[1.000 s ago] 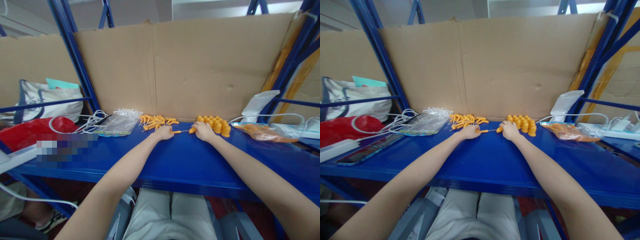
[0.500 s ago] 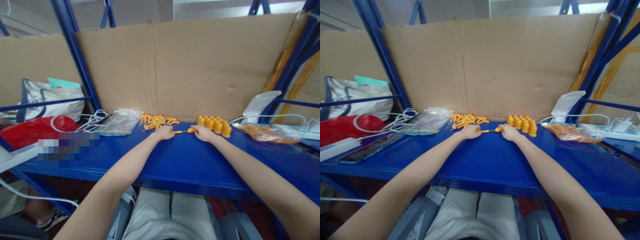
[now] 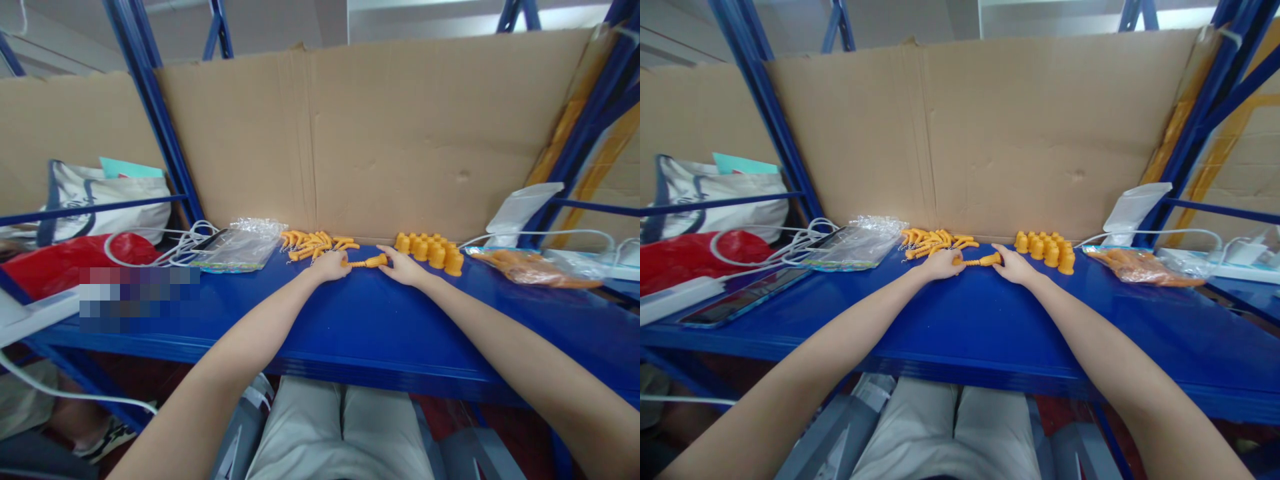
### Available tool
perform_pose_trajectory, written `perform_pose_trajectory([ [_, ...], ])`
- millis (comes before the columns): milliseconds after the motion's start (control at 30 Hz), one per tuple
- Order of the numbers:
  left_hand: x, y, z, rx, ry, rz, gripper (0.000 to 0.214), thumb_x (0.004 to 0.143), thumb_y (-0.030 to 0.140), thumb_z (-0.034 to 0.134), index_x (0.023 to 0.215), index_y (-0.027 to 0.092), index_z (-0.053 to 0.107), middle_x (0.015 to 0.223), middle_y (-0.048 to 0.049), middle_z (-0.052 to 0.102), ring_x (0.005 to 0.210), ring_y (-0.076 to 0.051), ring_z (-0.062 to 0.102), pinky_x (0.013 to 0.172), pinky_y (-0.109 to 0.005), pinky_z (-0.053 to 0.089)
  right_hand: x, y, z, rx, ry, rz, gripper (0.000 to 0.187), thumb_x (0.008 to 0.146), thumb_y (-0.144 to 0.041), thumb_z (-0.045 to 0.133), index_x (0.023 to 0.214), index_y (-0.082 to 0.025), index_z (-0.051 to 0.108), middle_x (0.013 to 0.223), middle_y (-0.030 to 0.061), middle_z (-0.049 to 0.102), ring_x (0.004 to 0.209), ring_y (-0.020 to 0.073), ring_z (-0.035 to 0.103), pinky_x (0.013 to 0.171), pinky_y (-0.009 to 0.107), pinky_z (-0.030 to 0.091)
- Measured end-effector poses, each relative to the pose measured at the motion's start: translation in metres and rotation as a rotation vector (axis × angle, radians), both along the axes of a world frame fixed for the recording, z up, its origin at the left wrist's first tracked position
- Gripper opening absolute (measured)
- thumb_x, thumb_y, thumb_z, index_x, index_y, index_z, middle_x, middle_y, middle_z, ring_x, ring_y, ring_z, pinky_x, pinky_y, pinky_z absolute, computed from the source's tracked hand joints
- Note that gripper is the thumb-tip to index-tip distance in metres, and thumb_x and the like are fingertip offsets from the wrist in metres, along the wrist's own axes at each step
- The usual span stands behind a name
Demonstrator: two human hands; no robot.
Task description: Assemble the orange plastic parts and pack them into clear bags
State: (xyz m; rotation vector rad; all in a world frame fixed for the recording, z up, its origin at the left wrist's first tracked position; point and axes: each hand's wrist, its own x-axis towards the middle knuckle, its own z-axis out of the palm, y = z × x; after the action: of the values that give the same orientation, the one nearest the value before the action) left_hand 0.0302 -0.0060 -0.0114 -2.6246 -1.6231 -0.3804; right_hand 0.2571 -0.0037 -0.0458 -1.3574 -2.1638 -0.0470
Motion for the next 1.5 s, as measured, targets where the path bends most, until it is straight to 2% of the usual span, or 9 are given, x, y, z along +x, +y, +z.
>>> perform_pose_trajectory([
  [167, -0.001, 0.000, 0.000, 0.064, -0.077, -0.024, 0.026, 0.086, 0.032, 0.053, 0.108, 0.020, 0.060, 0.099, -0.0050, 0.070, 0.096, -0.021, 0.065, 0.084, -0.029, 0.049, 0.003, 0.006, 0.001, -0.006, 0.130, 0.011, 0.052, 0.080, -0.017, 0.056, 0.131, -0.010, 0.050, 0.115, 0.0148, 0.066, 0.097, 0.0231, 0.066, 0.086, 0.038, 0.053],
  [500, 0.004, 0.004, -0.001, 0.040, -0.270, 0.070, 0.028, 0.084, 0.023, 0.060, 0.112, 0.019, 0.054, 0.097, -0.0043, 0.068, 0.095, -0.019, 0.065, 0.085, -0.028, 0.050, 0.001, -0.006, 0.011, 0.103, -0.070, -0.010, 0.044, 0.083, -0.025, 0.054, 0.124, -0.010, 0.058, 0.120, 0.0162, 0.064, 0.104, 0.0259, 0.063, 0.090, 0.040, 0.050],
  [700, 0.003, 0.001, 0.001, 0.074, -0.218, 0.017, 0.027, 0.079, 0.018, 0.064, 0.104, 0.020, 0.055, 0.104, -0.0047, 0.067, 0.100, -0.020, 0.063, 0.087, -0.028, 0.049, -0.001, -0.004, 0.010, -0.040, 0.064, -0.016, 0.044, 0.079, -0.025, 0.061, 0.120, -0.011, 0.061, 0.102, 0.0123, 0.070, 0.089, 0.0240, 0.067, 0.081, 0.037, 0.053],
  [833, 0.001, 0.002, 0.000, 0.078, -0.209, 0.005, 0.027, 0.080, 0.019, 0.063, 0.106, 0.019, 0.055, 0.105, -0.0056, 0.067, 0.101, -0.020, 0.063, 0.087, -0.028, 0.048, -0.002, -0.005, 0.011, -0.228, 0.343, -0.031, 0.047, 0.080, -0.029, 0.063, 0.122, -0.010, 0.054, 0.086, 0.0093, 0.071, 0.063, 0.0166, 0.065, 0.059, 0.029, 0.053],
  [933, 0.001, 0.004, 0.000, 0.086, -0.215, 0.000, 0.027, 0.079, 0.017, 0.063, 0.106, 0.019, 0.057, 0.105, -0.0051, 0.067, 0.101, -0.020, 0.063, 0.087, -0.028, 0.048, -0.003, -0.007, 0.013, -0.362, 0.510, -0.005, 0.034, 0.081, -0.030, 0.064, 0.110, -0.014, 0.057, 0.078, 0.0049, 0.070, 0.049, 0.0104, 0.057, 0.048, 0.023, 0.047],
  [1067, 0.001, 0.003, 0.001, 0.082, -0.231, -0.015, 0.025, 0.078, 0.017, 0.064, 0.103, 0.019, 0.060, 0.098, -0.0032, 0.068, 0.095, -0.019, 0.065, 0.086, -0.028, 0.049, -0.003, -0.010, 0.016, -0.432, 0.569, 0.001, 0.021, 0.083, -0.035, 0.064, 0.089, -0.015, 0.060, 0.072, 0.0040, 0.069, 0.047, 0.0081, 0.053, 0.048, 0.020, 0.044],
  [1233, 0.001, 0.000, 0.003, -0.032, -0.299, -0.015, 0.025, 0.080, 0.016, 0.061, 0.105, 0.017, 0.061, 0.081, -0.0011, 0.068, 0.070, -0.014, 0.065, 0.071, -0.025, 0.052, -0.004, -0.013, 0.019, -0.454, 0.531, -0.023, 0.037, 0.087, -0.049, 0.055, 0.074, -0.015, 0.060, 0.066, 0.0055, 0.068, 0.047, 0.0081, 0.052, 0.047, 0.021, 0.042],
  [1400, 0.001, 0.001, 0.002, 0.024, -0.290, -0.024, 0.024, 0.076, 0.015, 0.064, 0.100, 0.019, 0.062, 0.081, -0.0005, 0.067, 0.074, -0.015, 0.064, 0.070, -0.024, 0.051, -0.005, -0.011, 0.020, -0.463, 0.490, -0.061, 0.055, 0.084, -0.066, 0.045, 0.067, -0.015, 0.059, 0.058, 0.0082, 0.065, 0.042, 0.0112, 0.052, 0.046, 0.025, 0.043],
  [1500, 0.001, 0.002, 0.002, -0.033, -0.296, -0.016, 0.025, 0.079, 0.016, 0.062, 0.104, 0.018, 0.060, 0.073, 0.0011, 0.064, 0.063, -0.013, 0.062, 0.060, -0.023, 0.049, -0.006, -0.009, 0.019, -0.437, 0.473, -0.069, 0.063, 0.082, -0.073, 0.040, 0.064, -0.016, 0.059, 0.051, 0.0088, 0.062, 0.040, 0.0125, 0.051, 0.045, 0.027, 0.044],
])
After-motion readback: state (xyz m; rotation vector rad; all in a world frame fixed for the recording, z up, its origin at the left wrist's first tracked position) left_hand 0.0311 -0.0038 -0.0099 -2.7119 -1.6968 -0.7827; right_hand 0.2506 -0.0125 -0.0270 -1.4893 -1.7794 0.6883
